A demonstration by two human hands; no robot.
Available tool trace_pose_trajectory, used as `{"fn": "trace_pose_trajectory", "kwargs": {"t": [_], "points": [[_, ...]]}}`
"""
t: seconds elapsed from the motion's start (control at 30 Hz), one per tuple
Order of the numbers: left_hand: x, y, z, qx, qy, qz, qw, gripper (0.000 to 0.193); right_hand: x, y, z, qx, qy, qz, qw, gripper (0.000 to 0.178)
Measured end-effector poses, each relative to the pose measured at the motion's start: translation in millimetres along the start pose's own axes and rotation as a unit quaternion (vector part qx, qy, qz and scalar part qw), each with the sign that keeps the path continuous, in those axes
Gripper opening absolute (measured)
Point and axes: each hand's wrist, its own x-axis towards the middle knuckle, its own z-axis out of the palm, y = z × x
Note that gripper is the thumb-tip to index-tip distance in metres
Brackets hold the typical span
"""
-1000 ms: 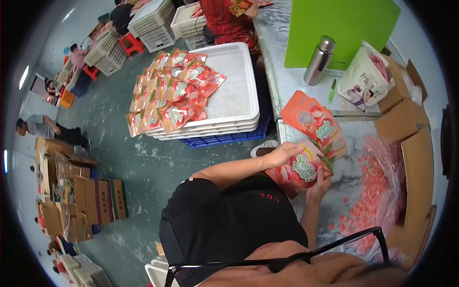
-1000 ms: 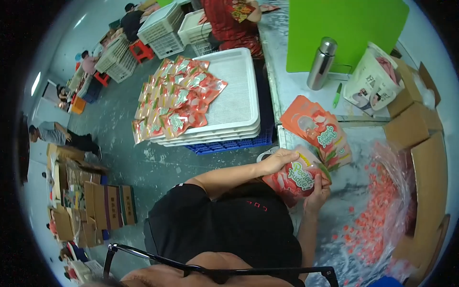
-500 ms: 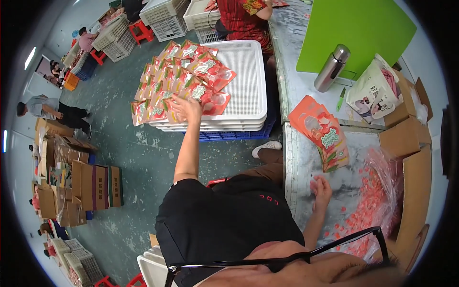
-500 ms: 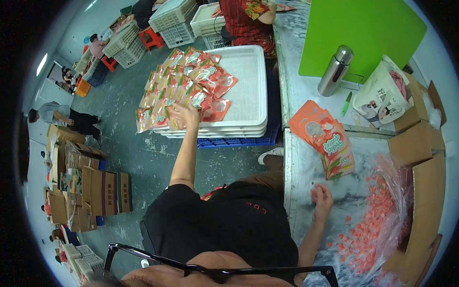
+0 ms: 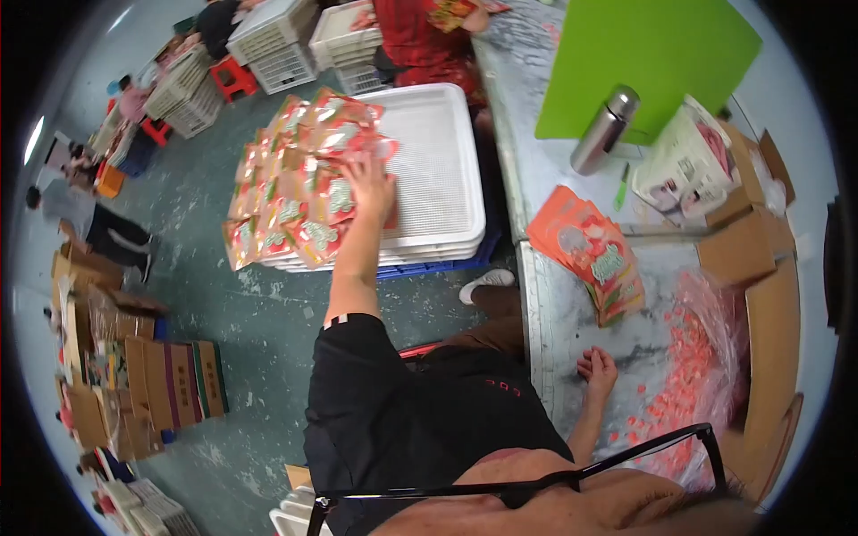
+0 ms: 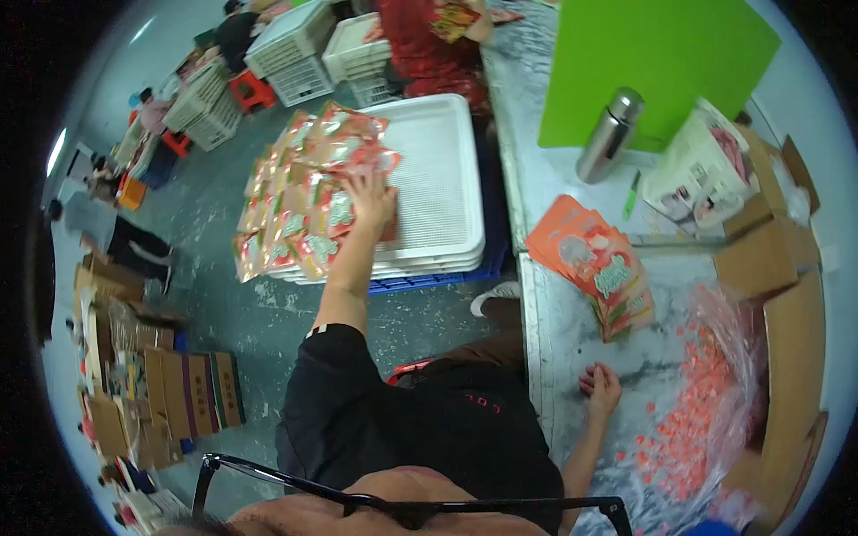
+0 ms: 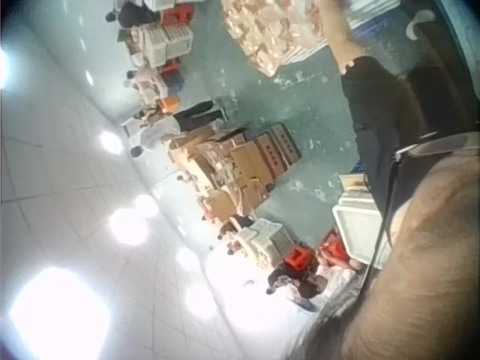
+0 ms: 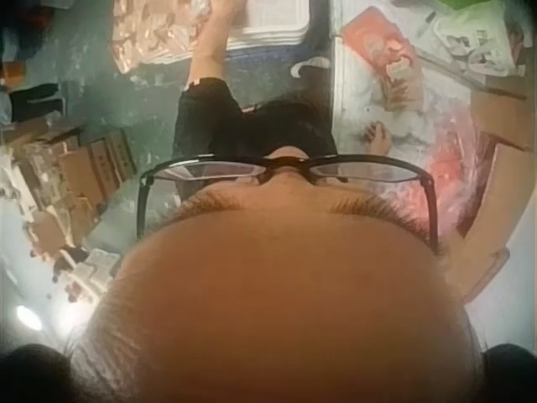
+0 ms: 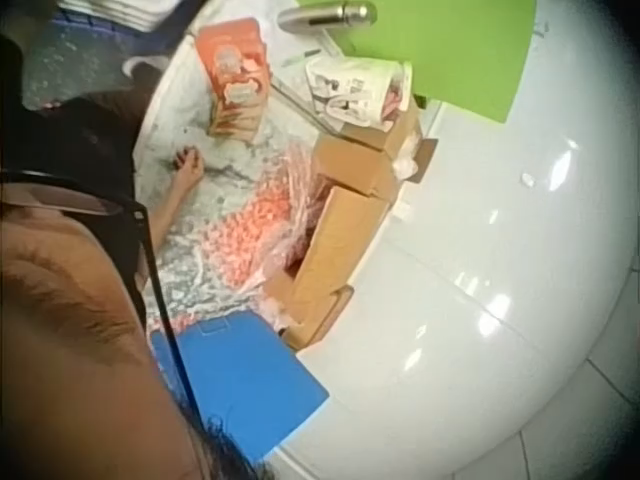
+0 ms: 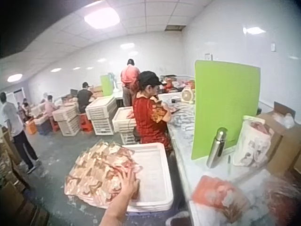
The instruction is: Packing small red items into printed plastic bags at a factory workstation.
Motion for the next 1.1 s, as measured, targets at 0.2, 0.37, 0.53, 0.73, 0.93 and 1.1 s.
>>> {"fn": "trace_pose_trajectory", "kwargs": {"t": [0.2,0.37,0.53,0.73,0.93,1.1], "points": [[14,-9,-24,0.014,-0.02,-0.049,0.999,0.068,7,-9,14,-0.026,-0.021,0.003,0.999,0.026],[10,94,-43,-0.202,0.17,0.145,0.953,0.043,6,-24,26,0.041,0.004,0.012,0.999,0.025],[-90,307,-190,-0.505,0.111,0.379,0.767,0.027,5,-27,17,0.054,0.023,-0.008,0.998,0.022],[-143,404,-189,-0.389,-0.096,0.363,0.841,0.041,-2,-5,12,0.074,-0.012,-0.06,0.995,0.019],[-129,408,-148,-0.512,-0.074,0.364,0.775,0.027,-6,-10,26,0.012,0.036,-0.102,0.994,0.017],[-115,398,-178,-0.568,-0.312,0.256,0.717,0.019,-7,-10,26,0.003,0.051,-0.115,0.992,0.017]]}}
